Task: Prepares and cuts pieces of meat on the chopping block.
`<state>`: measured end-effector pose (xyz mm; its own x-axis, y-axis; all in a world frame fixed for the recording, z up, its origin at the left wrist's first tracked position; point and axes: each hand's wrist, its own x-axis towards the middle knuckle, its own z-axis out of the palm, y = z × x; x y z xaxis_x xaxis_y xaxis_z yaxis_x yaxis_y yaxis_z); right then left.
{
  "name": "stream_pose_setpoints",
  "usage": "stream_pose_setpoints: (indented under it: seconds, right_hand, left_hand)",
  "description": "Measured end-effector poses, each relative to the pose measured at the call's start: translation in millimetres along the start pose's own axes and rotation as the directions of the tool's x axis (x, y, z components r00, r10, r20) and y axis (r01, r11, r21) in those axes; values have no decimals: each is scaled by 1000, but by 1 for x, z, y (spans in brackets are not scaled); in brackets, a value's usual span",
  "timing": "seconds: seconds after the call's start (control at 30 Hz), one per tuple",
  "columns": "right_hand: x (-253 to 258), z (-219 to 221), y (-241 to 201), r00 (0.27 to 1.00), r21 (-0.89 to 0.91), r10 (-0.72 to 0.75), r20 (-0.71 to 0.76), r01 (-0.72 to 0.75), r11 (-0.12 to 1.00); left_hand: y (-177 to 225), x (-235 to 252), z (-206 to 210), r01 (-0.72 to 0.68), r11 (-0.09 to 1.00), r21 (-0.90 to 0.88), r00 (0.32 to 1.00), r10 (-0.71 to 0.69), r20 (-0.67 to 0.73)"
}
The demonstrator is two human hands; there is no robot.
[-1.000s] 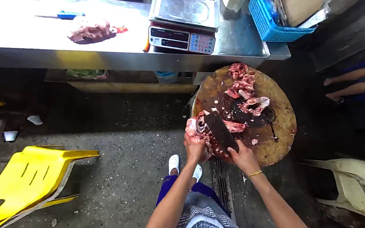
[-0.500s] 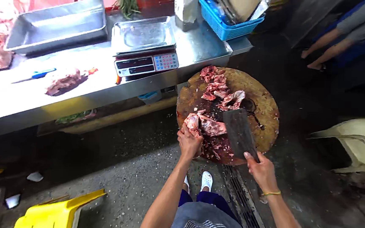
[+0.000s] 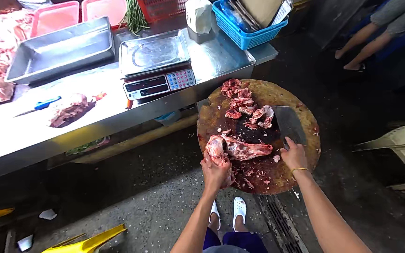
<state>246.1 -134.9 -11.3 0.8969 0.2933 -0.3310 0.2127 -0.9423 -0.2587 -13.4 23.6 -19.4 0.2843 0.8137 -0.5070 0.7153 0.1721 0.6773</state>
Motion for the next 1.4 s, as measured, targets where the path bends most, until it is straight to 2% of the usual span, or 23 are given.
stream_pose_setpoints:
  seconds: [0.07,0.13,0.2,0.27,0.33,0.4,0.5,0.57,0.63,0.67,0.73,0.8,0.83,0.93,1.0,1.03,1.07,1.1,1.17,1.2,1.27,1.33,1.4]
  right_hand:
    - [-14,1,-9,998,-62,-68,-4,68,996]
    - [-36,-4,-25,968,-89,-249,31,251,964]
    - [-54,2,-44,875,-85,-455,165,472,877]
    - [-58,16,-64,767,-81,-572,291,615,784]
    - [-46,32,-80,693,-102,-610,383,689,718]
    - [-27,43,-92,665,-109,-620,416,714,692]
    - [-13,44,-103,657,-33,-628,417,701,712]
    - [-13,43,-102,648,172,-639,414,634,754]
    - [-14,36,-95,629,525,-650,428,413,745]
    - [-17,33,-90,607,683,-663,438,255,684]
    - [-28,34,-82,610,852,-667,428,-27,522]
    - [-44,37,-79,646,892,-617,450,-289,347]
    - [-52,40,-78,662,893,-603,445,-376,246]
    - [-68,45,-82,704,862,-610,363,-503,-68]
    - [-73,42,-91,742,852,-564,362,-510,-124]
    - [-72,40,-95,769,865,-522,370,-489,-107]
    - [-71,36,-98,797,891,-468,383,-452,-41]
    - [-68,29,-101,820,909,-416,393,-414,43]
    - [-55,18,-105,881,921,-324,346,-253,296]
    - [-47,14,-104,899,879,-317,302,-134,458]
    - [-32,12,-104,921,613,-308,239,103,783]
    - [-23,15,-105,929,364,-283,239,185,913]
    - [-19,26,-103,937,224,-279,210,232,947]
  left_hand:
    - [-2,1,0,-10,1000,-8,1000,10,5]
    - [-1,4,0,-18,1000,-13,1000,18,5]
    - [-2,5,-1,-25,1000,-2,1000,25,16]
    - [-2,10,-7,-32,999,22,998,31,47]
    - [1,18,-18,-45,998,37,994,42,97]
    - [4,32,-30,-71,997,1,986,70,150]
    - [9,48,-46,-44,965,-257,966,106,235]
    - [15,48,-54,26,884,-466,954,118,277]
    - [23,46,-57,78,833,-547,945,113,306]
    - [25,44,-58,95,821,-562,940,113,323]
    - [31,38,-58,125,787,-604,931,116,345]
    - [37,32,-57,158,729,-666,922,133,365]
    - [41,29,-55,177,691,-701,918,141,371]
    - [53,29,-49,243,584,-775,899,164,406]
    - [59,37,-49,251,600,-759,872,200,447]
    - [64,43,-51,218,651,-728,869,211,448]
    - [70,50,-54,155,725,-671,877,211,431]
    - [79,57,-57,71,817,-572,895,201,398]
    - [88,78,-59,-90,956,-278,927,183,329]
    - [89,88,-59,-155,981,-121,933,185,309]
    - [89,100,-58,-213,970,122,939,168,301]
    - [87,103,-53,-204,960,192,940,136,314]
    - [79,103,-46,-201,957,211,943,130,306]
